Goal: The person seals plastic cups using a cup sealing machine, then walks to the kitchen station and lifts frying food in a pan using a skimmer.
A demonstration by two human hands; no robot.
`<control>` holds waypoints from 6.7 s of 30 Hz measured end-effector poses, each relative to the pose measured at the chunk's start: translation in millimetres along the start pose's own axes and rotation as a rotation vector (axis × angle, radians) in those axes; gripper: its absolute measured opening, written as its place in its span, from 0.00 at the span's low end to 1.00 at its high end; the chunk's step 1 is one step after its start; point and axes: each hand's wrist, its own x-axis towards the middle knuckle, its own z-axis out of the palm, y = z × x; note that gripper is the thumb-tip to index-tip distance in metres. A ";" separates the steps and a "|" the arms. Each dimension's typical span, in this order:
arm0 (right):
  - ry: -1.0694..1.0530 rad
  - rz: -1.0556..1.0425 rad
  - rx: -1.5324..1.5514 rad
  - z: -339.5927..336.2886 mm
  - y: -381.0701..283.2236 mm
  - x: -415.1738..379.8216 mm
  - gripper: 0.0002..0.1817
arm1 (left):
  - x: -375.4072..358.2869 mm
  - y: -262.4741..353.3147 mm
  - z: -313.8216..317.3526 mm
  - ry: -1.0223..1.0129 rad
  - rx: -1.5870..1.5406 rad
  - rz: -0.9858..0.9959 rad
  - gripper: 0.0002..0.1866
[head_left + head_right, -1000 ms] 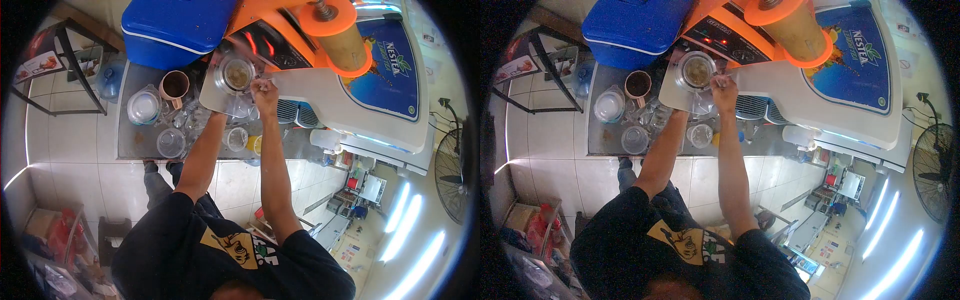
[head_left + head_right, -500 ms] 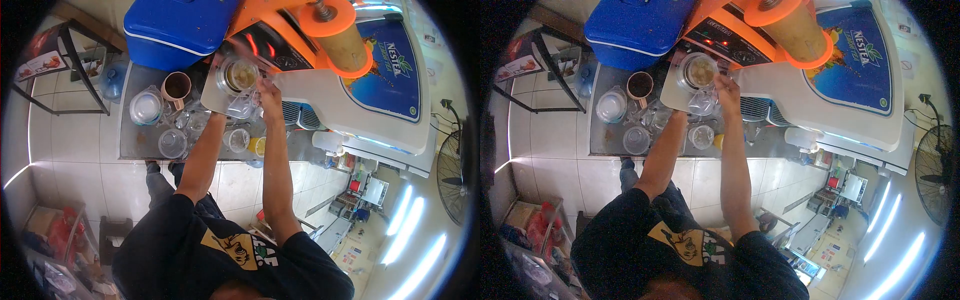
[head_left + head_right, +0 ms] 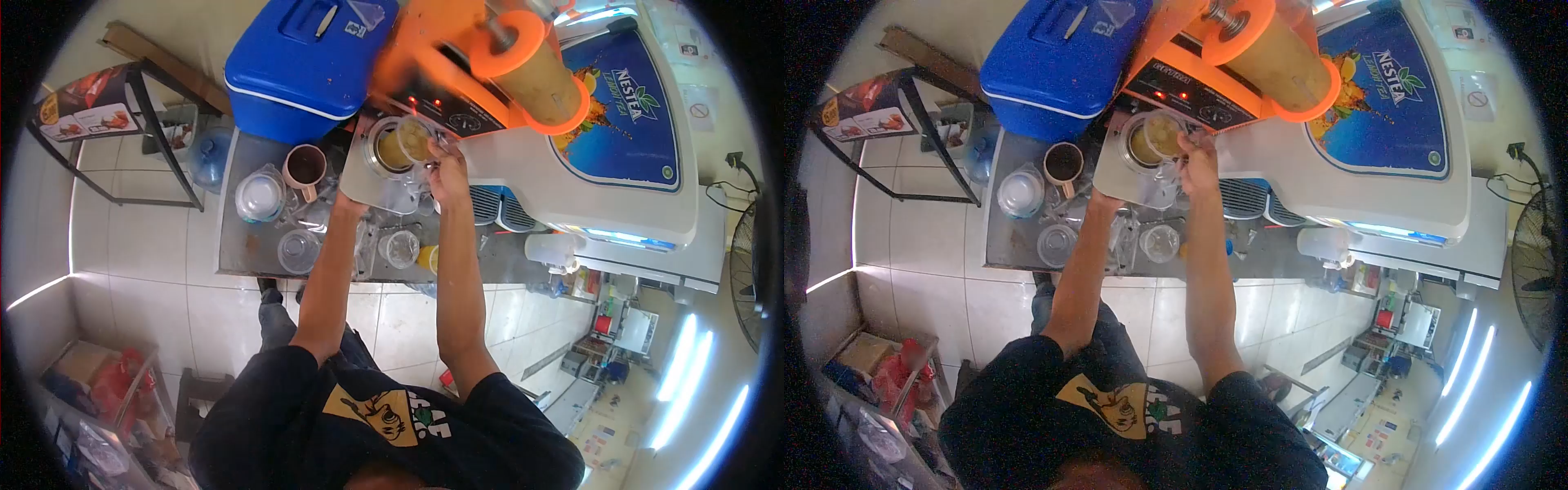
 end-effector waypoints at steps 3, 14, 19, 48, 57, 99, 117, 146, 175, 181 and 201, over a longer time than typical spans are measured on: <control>0.090 0.012 0.099 12.8 -15.8 -8.4 0.10 | -25.3 9.0 -17.9 0.220 -0.034 0.012 0.24; -0.106 -0.043 -0.017 -14.8 -13.6 -22.2 0.13 | -61.6 -29.3 144.5 0.533 1.698 0.550 0.34; -0.254 -0.062 -0.171 -22.6 -2.2 -25.3 0.13 | -6.9 -36.8 136.8 -0.024 1.632 0.338 0.50; -0.285 -0.192 -0.339 -42.3 4.4 -54.3 0.10 | -28.6 -15.8 155.5 -0.489 2.393 0.146 0.42; -0.402 -0.254 -0.784 -53.2 -8.3 -57.4 0.10 | -26.3 -23.3 188.4 -0.635 2.728 0.099 0.42; -0.130 -0.336 0.288 -35.0 81.9 -71.0 0.07 | -28.4 -36.6 173.4 -0.633 2.744 0.102 0.34; -0.371 -0.180 -0.156 -61.5 29.3 -89.0 0.15 | -28.4 -38.5 172.4 -0.603 2.779 0.125 0.34; -0.639 -0.560 -0.767 -90.9 3.1 -73.7 0.16 | -27.5 -35.7 156.8 -0.704 2.695 0.224 0.32; -0.450 -0.818 -1.038 -98.1 -2.1 -44.1 0.13 | -21.7 -34.0 163.0 -0.743 2.671 0.125 0.32; -0.164 -0.703 -1.121 -97.0 21.3 -5.1 0.13 | -21.6 -32.1 164.5 -0.772 2.664 0.145 0.32; -0.527 -0.540 -0.535 -48.5 -1.2 -135.3 0.50 | -27.8 -29.6 202.3 -0.390 2.381 0.067 0.54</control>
